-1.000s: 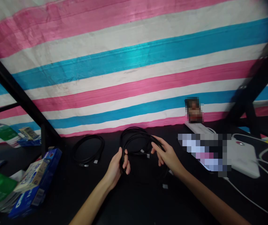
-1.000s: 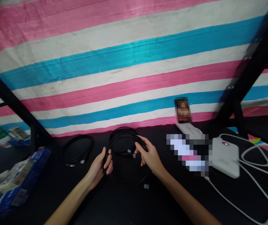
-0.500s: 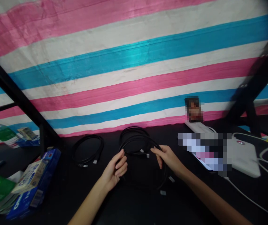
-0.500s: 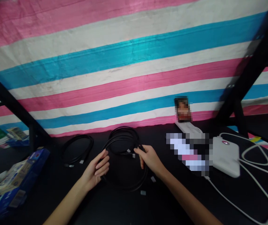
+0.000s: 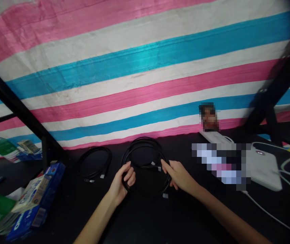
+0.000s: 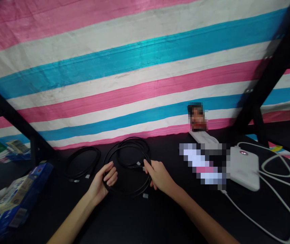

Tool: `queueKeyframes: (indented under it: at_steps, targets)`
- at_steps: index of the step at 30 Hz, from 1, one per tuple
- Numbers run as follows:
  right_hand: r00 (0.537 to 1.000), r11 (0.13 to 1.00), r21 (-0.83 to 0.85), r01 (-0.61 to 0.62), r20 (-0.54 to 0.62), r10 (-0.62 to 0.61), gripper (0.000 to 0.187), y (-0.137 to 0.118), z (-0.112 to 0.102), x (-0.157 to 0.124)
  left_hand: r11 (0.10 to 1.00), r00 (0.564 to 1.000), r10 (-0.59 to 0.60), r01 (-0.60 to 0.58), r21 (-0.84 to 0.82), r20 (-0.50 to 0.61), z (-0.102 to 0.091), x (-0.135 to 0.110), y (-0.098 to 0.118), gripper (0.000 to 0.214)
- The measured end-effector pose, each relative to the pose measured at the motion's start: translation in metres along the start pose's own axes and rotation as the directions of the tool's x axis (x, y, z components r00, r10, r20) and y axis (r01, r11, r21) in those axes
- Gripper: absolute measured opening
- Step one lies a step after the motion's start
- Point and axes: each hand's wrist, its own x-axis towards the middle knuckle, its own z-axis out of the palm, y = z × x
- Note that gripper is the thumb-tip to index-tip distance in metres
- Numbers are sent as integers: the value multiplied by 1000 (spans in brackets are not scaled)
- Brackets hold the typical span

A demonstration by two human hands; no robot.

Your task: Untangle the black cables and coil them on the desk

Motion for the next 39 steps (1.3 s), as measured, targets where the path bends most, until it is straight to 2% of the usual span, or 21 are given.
queueKeyframes:
  at_steps: [3,8,10,13,19,25,28,32,34,39]
  targets:
    - [1000,998,55,3,-25,-1,41,-1,2,1,979,999,37,-37,200,5,5,-3,-4,31]
    - [996,992,124,14,-85,-3,43,0,4,1,857,996,80,-89,507,40,4,-4,-12,30]
    - [993,989,145,19,-115,-2,44,0,3,2,802,996,65,-84,591,54,3,-4,-15,30]
    - [990,986,162,41,-139,-18,45,0,3,3,747,996,-22,-39,664,84,4,-5,-17,34]
    - [991,978,198,72,-126,-48,45,1,6,1,734,977,-190,74,675,99,6,-9,-17,38]
    - [996,983,171,64,-69,-53,44,2,5,2,756,972,-198,71,651,123,3,-7,-19,26]
    - [996,989,126,80,-51,-74,42,1,3,3,785,986,-134,42,618,103,0,-5,-20,27]
    - [968,976,-39,213,-124,-216,37,1,1,3,811,999,8,-29,585,39,-3,-1,-21,37]
    - [960,968,-57,246,-121,-252,31,3,2,3,828,998,62,-49,558,-4,-4,0,-21,42]
    - [988,988,24,152,-24,-152,31,4,5,2,841,987,153,-105,530,-48,-5,4,-21,55]
